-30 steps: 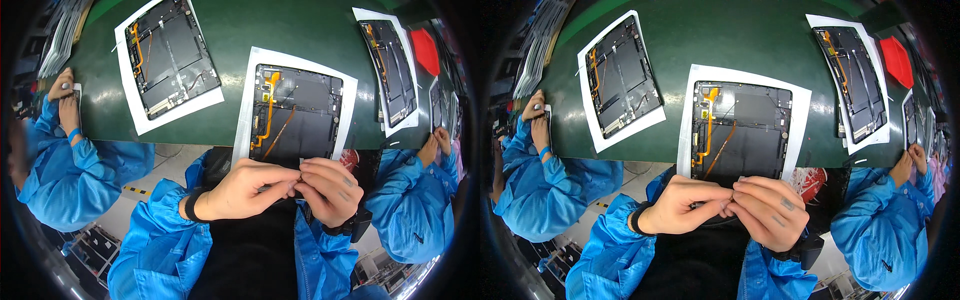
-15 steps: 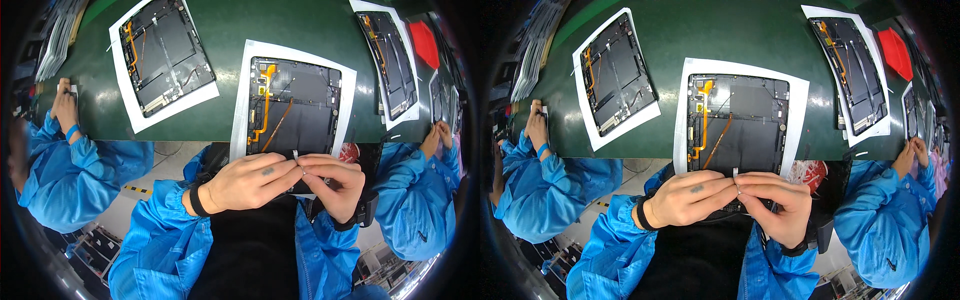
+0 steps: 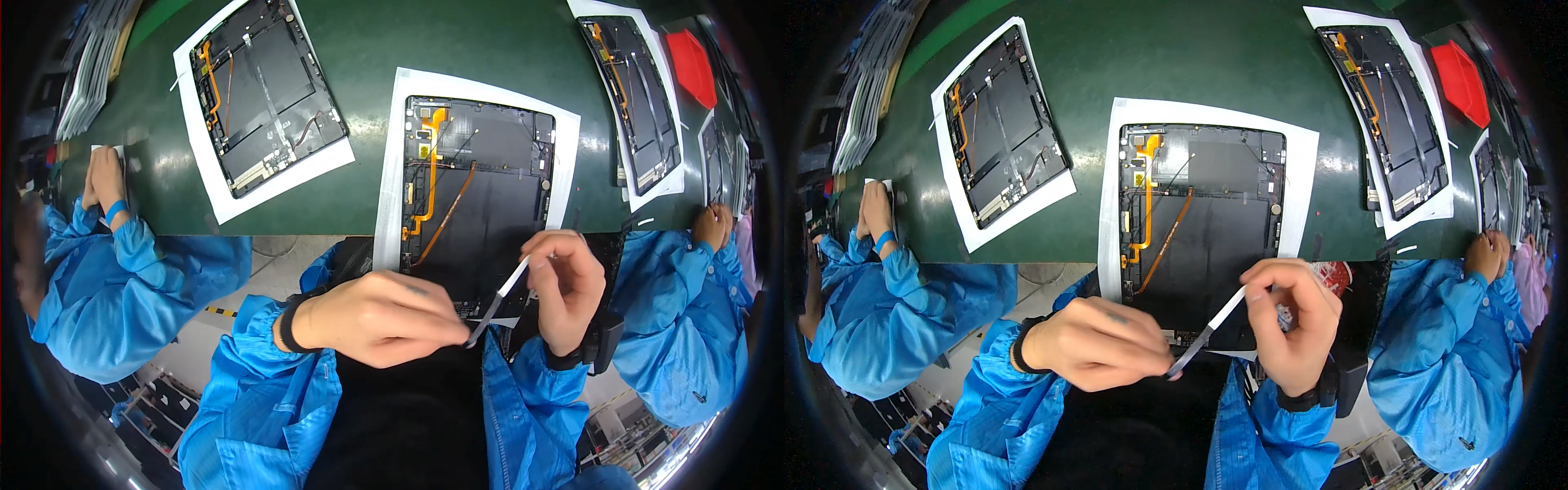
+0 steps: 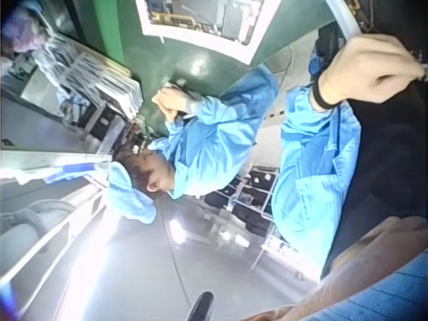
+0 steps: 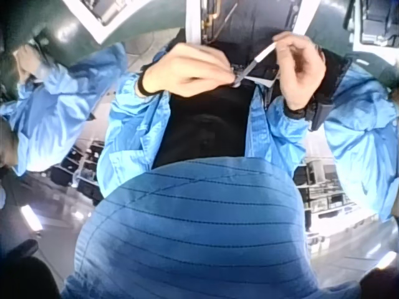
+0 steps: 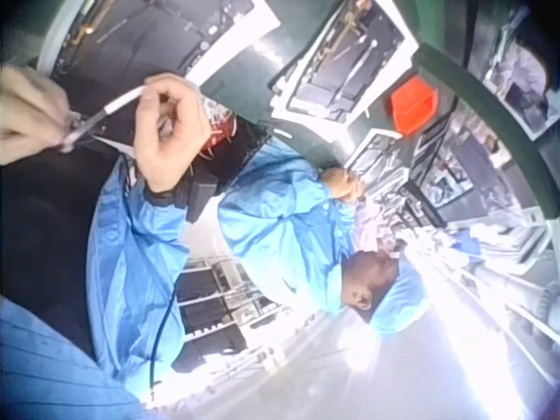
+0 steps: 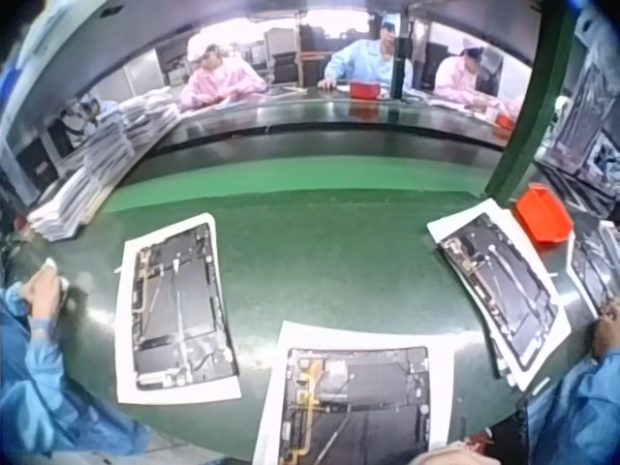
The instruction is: Assembling components and internal ribbons for electronic tablets on a production line.
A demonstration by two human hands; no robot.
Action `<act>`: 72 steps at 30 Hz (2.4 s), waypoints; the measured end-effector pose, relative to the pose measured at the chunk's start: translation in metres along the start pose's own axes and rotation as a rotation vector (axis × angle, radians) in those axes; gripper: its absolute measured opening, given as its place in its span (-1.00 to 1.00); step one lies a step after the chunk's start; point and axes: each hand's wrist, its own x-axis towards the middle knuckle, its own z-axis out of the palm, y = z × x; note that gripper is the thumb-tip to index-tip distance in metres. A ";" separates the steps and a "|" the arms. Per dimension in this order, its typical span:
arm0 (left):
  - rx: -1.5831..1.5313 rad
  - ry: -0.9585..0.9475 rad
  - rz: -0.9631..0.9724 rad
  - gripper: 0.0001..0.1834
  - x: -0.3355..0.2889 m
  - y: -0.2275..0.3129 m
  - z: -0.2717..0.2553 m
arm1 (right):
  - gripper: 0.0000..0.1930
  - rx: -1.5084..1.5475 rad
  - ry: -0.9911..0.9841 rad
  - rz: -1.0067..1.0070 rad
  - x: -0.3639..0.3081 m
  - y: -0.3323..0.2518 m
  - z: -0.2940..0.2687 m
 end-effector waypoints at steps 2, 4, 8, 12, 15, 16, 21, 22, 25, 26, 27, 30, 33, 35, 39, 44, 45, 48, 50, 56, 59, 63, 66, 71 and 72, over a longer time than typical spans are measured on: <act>-0.061 -0.011 0.005 -0.83 -0.003 0.004 -0.005 | -0.98 -0.354 0.163 -0.159 0.006 0.005 0.000; -0.183 -0.028 0.013 -0.87 -0.005 0.007 -0.007 | -0.98 -0.483 0.237 -0.158 0.005 0.011 -0.007; -0.266 -0.046 0.060 -0.85 -0.007 0.009 -0.005 | -0.96 -0.400 0.273 0.105 -0.013 0.022 -0.060; -0.295 -0.108 0.076 -0.83 -0.002 0.012 -0.006 | -0.92 -0.788 0.259 0.495 -0.039 0.023 -0.124; -0.252 -0.114 0.057 -0.82 0.001 0.015 -0.005 | -0.89 -0.825 0.313 0.357 -0.044 0.013 -0.112; -0.229 -0.111 0.052 -0.82 0.003 0.016 -0.005 | -0.88 -0.797 0.263 0.208 -0.044 0.008 -0.099; -0.168 -0.030 0.012 -0.82 0.018 0.023 0.004 | -0.59 -0.348 -0.363 -0.549 -0.006 -0.038 -0.016; -0.137 -0.005 0.019 -0.83 0.020 0.024 0.004 | -0.60 -0.347 -0.394 -0.635 -0.002 -0.038 -0.008; 0.125 0.036 0.006 -0.78 0.022 0.023 0.003 | -0.61 -0.326 -0.360 -0.691 0.012 -0.035 -0.009; 0.347 0.083 0.047 -0.75 0.022 0.019 0.002 | -0.62 -0.292 -0.336 -0.658 0.014 -0.032 -0.010; 0.699 0.014 0.017 -0.62 0.016 0.015 -0.001 | -0.63 -0.370 -0.299 -0.589 0.014 -0.036 -0.009; 1.124 -0.131 -0.167 -0.44 0.006 -0.001 -0.003 | -0.65 -0.544 -0.209 -0.630 0.027 -0.032 -0.008; 1.110 -0.111 -0.168 -0.44 0.000 -0.005 -0.004 | -0.65 -0.592 -0.055 -0.554 0.041 -0.015 0.003; 1.113 -0.110 -0.167 -0.44 0.000 -0.005 -0.005 | -0.72 -0.528 -0.069 -0.494 0.052 -0.010 0.006; 1.144 -0.167 -0.174 -0.44 0.002 -0.003 -0.006 | -0.79 -0.503 -0.052 -0.542 0.073 -0.003 0.004; 1.163 -0.190 -0.159 -0.45 0.000 -0.002 -0.005 | -0.86 -0.480 -0.018 -0.525 0.089 0.002 0.010; 1.117 -0.195 -0.172 -0.45 0.000 0.001 -0.004 | -0.87 -0.490 -0.032 -0.547 0.090 0.003 0.012; 1.068 -0.246 -0.198 -0.41 -0.001 0.005 -0.003 | -0.87 -0.515 -0.034 -0.583 0.094 0.007 0.013; 1.095 -0.254 -0.175 -0.37 0.000 0.004 -0.003 | -0.88 -0.521 -0.052 -0.493 0.096 0.007 0.012; 1.089 -0.303 -0.218 -0.38 0.000 0.004 -0.003 | -0.89 -0.562 -0.023 -0.568 0.100 0.009 0.014; 1.082 -0.299 -0.219 -0.39 -0.001 0.003 -0.003 | -0.89 -0.586 -0.027 -0.586 0.102 0.009 0.013; 1.081 -0.306 -0.224 -0.38 -0.002 0.003 -0.004 | -0.90 -0.590 -0.031 -0.564 0.101 0.009 0.015; 1.082 -0.306 -0.226 -0.38 -0.003 0.004 -0.005 | -0.89 -0.560 -0.023 -0.547 0.101 0.009 0.017; 1.078 -0.306 -0.232 -0.37 -0.003 0.004 -0.005 | -0.88 -0.560 -0.017 -0.536 0.099 0.009 0.018; 1.078 -0.307 -0.231 -0.37 -0.004 0.004 -0.006 | -0.88 -0.560 -0.016 -0.536 0.099 0.009 0.018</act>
